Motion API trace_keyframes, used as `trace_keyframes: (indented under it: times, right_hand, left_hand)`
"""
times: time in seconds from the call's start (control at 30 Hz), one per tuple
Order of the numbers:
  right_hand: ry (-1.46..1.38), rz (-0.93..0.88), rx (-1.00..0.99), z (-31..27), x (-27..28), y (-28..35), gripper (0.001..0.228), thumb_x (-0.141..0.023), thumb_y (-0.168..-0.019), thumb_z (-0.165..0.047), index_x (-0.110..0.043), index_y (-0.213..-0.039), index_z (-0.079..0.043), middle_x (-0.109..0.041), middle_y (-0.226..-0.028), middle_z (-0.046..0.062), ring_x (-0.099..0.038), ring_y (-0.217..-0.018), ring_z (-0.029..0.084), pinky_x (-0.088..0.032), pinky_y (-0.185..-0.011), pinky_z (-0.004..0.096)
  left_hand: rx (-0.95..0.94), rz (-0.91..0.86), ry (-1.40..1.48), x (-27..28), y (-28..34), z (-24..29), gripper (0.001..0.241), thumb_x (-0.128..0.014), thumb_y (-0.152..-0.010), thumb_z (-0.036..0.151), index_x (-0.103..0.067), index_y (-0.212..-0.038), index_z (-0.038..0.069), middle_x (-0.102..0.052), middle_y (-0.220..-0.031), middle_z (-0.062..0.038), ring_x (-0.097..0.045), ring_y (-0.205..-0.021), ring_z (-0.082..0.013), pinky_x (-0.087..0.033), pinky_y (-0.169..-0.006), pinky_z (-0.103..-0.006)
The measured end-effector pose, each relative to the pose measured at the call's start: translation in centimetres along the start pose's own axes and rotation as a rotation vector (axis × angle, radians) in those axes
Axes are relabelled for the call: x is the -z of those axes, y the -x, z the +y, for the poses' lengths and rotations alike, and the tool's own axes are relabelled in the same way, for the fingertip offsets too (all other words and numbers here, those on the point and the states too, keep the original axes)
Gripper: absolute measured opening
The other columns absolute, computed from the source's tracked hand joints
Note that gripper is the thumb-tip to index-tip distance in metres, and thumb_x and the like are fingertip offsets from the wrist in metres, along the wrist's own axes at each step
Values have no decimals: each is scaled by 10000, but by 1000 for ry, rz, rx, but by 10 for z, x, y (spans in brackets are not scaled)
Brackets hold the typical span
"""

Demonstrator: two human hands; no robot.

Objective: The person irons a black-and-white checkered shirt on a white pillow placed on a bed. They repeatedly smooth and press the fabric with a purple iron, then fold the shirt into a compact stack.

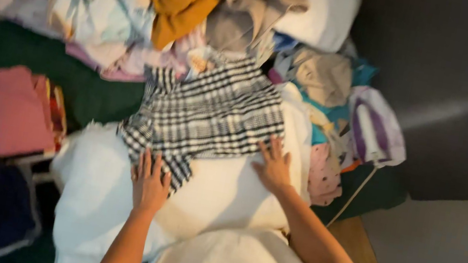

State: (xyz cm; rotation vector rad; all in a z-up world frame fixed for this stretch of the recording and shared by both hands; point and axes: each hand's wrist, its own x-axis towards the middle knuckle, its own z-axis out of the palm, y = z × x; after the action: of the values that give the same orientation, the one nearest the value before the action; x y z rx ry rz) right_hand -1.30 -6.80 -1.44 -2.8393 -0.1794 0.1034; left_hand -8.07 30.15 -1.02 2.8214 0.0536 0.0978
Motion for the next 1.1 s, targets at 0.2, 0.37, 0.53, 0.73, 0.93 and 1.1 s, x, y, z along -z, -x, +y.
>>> trace_keyframes:
  times: [0.2,0.37,0.53,0.73,0.93,1.1]
  right_hand:
    - [-195,363,-123,39,-42,-10,965,-785,-663,-62,-437,-1563,-98,-498,-1446,284,-567,-1246,506,-509,-1034,570]
    - [-974,433,-613,76,-70,-62,747,-756,-782,-141,-502,-1485,-129,-681,-1144,144,-690,-849,269,-578,-680,342]
    - [-1480,359,-882,66,-50,-81,221,-797,-872,-158,-586,-816,-124,-480,-691,-15,-544,-517,141,-392,-398,257]
    - [-1762,346,-983,64,-8,-91,307,-776,-911,-95,-577,-1134,-22,-541,-900,124,-621,-716,273,-550,-541,327]
    - [-1811,454,-578,1,102,-24,176,-682,-988,-20,-607,-839,-77,-535,-744,28,-579,-653,156,-420,-565,251]
    - [-1910,412,-605,26,88,31,159,-705,-943,-94,-617,-820,-143,-657,-794,-9,-687,-761,180,-564,-701,300]
  left_hand:
    - [272,78,42,-13,41,-28,769,-547,-979,544,-331,-1592,134,-352,-1606,-174,-354,-1432,-378,-401,-1010,-621]
    - [476,205,480,-30,13,-55,770,-752,-948,408,-365,-1496,30,-510,-1254,-167,-540,-1134,-354,-488,-922,-467]
    - [655,-7,645,-3,-23,-52,710,-778,-889,505,-422,-1465,292,-690,-1181,-87,-675,-1150,-322,-544,-953,-472]
    - [704,56,910,37,-43,-25,465,-799,-815,98,-762,-1243,276,-604,-1420,-182,-565,-1332,-343,-466,-1061,-403]
    - [510,116,1050,135,4,16,453,-679,-896,-9,-730,-1311,165,-549,-1469,-254,-490,-1400,-374,-418,-1122,-420]
    - [412,-59,1035,106,72,18,474,-778,-809,14,-754,-1273,108,-730,-1046,-101,-617,-816,-112,-593,-746,-281]
